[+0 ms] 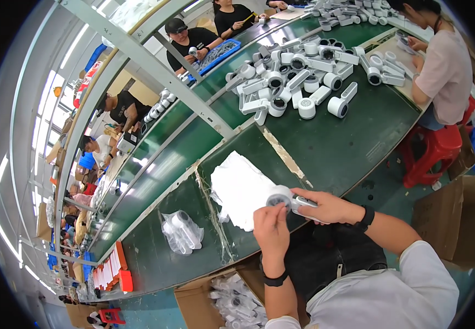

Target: The person picks up a handheld fan, slides it into a plastic bag, and places the bagged fan into a cardboard box, repeating the process for several fans.

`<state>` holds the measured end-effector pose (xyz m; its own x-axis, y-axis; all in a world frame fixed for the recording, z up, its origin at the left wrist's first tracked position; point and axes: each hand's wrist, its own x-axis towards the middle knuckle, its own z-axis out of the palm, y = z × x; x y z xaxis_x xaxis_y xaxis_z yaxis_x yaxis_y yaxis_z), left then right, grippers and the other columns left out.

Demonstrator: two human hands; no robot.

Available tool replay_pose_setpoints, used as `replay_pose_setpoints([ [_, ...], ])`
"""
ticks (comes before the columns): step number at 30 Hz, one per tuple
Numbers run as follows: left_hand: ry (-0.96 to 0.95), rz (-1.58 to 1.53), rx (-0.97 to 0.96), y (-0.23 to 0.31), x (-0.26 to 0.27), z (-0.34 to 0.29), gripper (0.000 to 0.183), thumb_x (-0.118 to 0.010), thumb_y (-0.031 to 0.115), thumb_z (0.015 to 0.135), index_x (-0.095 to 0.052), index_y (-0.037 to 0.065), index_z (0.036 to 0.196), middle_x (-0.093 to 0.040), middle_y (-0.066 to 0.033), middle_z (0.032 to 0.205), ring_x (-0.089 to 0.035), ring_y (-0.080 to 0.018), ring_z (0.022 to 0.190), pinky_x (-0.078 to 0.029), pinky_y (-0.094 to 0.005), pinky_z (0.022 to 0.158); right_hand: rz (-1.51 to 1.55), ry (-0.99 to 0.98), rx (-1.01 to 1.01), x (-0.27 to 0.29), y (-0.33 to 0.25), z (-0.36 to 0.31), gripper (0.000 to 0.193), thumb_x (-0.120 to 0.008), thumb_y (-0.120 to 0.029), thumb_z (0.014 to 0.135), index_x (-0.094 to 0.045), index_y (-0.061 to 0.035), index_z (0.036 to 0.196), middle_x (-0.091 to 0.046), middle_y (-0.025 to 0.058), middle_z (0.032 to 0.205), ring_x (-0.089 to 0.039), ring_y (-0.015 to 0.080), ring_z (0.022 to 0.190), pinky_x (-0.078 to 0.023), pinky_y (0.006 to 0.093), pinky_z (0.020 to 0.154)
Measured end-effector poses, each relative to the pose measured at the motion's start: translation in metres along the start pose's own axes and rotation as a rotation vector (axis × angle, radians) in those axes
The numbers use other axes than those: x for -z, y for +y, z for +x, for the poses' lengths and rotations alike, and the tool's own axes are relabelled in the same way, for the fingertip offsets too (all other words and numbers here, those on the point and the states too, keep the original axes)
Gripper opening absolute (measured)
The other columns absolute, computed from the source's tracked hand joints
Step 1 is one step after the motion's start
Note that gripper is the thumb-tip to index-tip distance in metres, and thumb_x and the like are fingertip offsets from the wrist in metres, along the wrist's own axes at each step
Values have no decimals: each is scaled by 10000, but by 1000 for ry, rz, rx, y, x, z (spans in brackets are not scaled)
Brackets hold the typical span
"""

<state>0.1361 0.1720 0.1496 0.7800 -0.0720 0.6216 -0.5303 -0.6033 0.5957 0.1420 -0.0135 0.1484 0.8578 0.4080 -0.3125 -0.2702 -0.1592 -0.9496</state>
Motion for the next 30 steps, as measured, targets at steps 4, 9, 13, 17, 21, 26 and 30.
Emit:
replay_pose_setpoints([
  [4,-165,-218,63,18,-9,-13,106,-678,10,837,-689,10,942,-639,-114,853,-622,-232,750,-488,-288,668,303,19,34,-12,9,7,605,-553,-189,958,-282,-117,1495,-623,46,916,-569,91,664,-478,223,570],
  [9,-289,-421,14,22,-16,-31,172,-680,-13,830,-668,-4,1001,-638,-114,941,-629,-208,803,-496,-269,686,463,243,342,-22,31,23,573,-529,-105,951,-293,-66,1472,-598,109,1028,-578,99,811,-495,242,696],
  [13,-66,-635,201,8,-19,-44,316,-636,-5,866,-572,-15,1175,-557,-122,1145,-592,-199,945,-537,-295,771,543,275,475,-28,29,26,533,-565,-110,931,-371,-38,1423,-618,115,1112,-604,111,932,-495,249,781],
  [17,69,-912,601,-14,-30,-50,492,-580,79,931,-366,32,1372,-492,-103,1258,-523,-201,1129,-509,-339,867,553,245,404,-39,23,18,500,-613,-146,903,-448,-41,1363,-639,97,1104,-610,119,956,-498,268,796],
  [21,-118,-1250,824,2,-36,-59,579,-582,134,947,-291,144,1447,-492,-83,1306,-533,-200,1167,-500,-375,896,214,445,467,-51,24,21,449,-668,-152,839,-527,-41,1251,-645,105,1025,-632,160,889,-508,281,760],
  [26,-235,-1339,841,-17,-18,-56,471,-548,171,970,-351,143,1397,-547,-97,1249,-606,-233,1024,-524,-373,706,15,613,500,-49,4,14,319,-639,-66,817,-589,-24,1129,-616,104,892,-609,183,771,-487,267,674],
  [30,-153,-1485,809,-11,-8,-51,422,-513,247,992,-375,131,1373,-553,-121,1235,-613,-269,961,-492,-359,614,17,773,791,-42,17,27,195,-568,58,828,-644,1,998,-606,90,841,-565,153,691,-444,262,585],
])
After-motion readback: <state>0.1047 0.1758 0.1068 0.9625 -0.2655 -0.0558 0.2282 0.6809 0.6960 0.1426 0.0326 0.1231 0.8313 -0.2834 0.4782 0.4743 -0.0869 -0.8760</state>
